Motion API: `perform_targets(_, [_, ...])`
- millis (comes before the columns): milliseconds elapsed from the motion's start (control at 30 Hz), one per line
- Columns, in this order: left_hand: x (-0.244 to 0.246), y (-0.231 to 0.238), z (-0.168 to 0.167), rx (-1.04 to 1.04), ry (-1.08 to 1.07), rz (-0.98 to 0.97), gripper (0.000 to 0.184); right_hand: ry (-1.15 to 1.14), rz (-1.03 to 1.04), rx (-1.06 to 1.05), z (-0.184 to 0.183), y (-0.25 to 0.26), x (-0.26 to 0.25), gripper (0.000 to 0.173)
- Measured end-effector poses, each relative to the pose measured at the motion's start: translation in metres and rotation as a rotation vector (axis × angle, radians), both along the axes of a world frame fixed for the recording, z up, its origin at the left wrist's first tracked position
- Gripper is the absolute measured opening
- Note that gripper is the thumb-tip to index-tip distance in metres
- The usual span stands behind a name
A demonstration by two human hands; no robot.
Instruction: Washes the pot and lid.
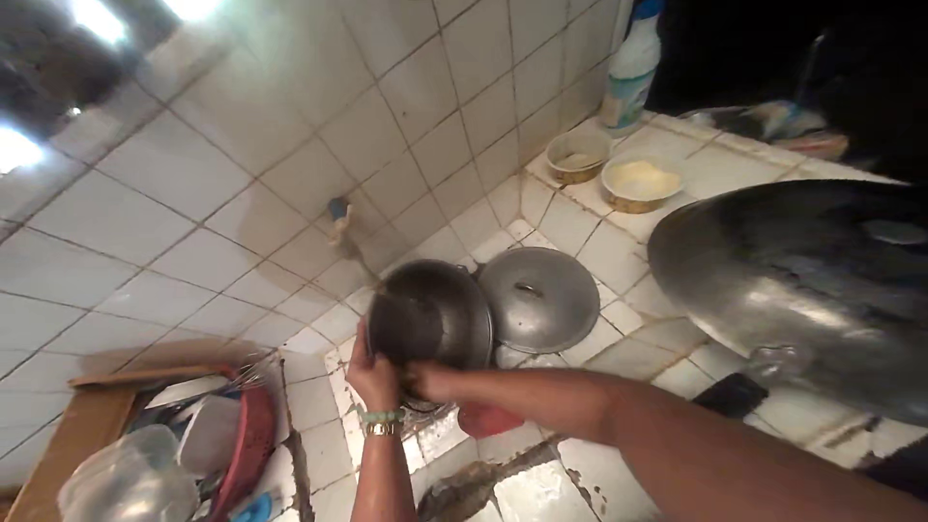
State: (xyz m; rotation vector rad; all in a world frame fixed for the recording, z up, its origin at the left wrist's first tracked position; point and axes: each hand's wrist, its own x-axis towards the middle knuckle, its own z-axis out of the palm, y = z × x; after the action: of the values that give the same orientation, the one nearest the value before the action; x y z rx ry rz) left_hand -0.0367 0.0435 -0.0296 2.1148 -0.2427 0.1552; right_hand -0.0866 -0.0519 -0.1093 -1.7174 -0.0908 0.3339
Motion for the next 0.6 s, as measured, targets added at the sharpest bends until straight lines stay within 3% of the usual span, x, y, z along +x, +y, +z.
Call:
perform_targets(100, [-0.006,0.003,-0.003,0.065,-0.023,-0.022,0.059,-0.037,0.282,-0.629,-0.027,-0.072,0.02,0.041])
perform_targets(233, [-0.006,-0.009,-0.001,0.055,-0.011,-0.069,0.059,-0.217,0.166,-0.993,-0.01,-0.129,0.066,0.045])
perform_targets(333, [-0.006,-0.017,-0.012,0.048,0.05,-0.001,0.057,0.005,0.033,-0.912,-0.032,-0.095,0.046,0.045])
perform_targets(400, [-0.003,-0.019,-0.02,0.059,0.106,0.071,0.057,0.167,0.103,-0.757,-0.037,-0.057,0.023,0.037])
perform_targets(500, [-0.005,-0.015,-0.026,0.05,0.135,0.12,0.059,0.037,0.186,-0.491,-0.02,-0.017,0.027,0.031])
perform_targets(600, [-0.018,-0.017,-0.021,0.067,0.096,0.083,0.058,-0.068,-0.078,-0.44,0.028,-0.028,0.064,0.041])
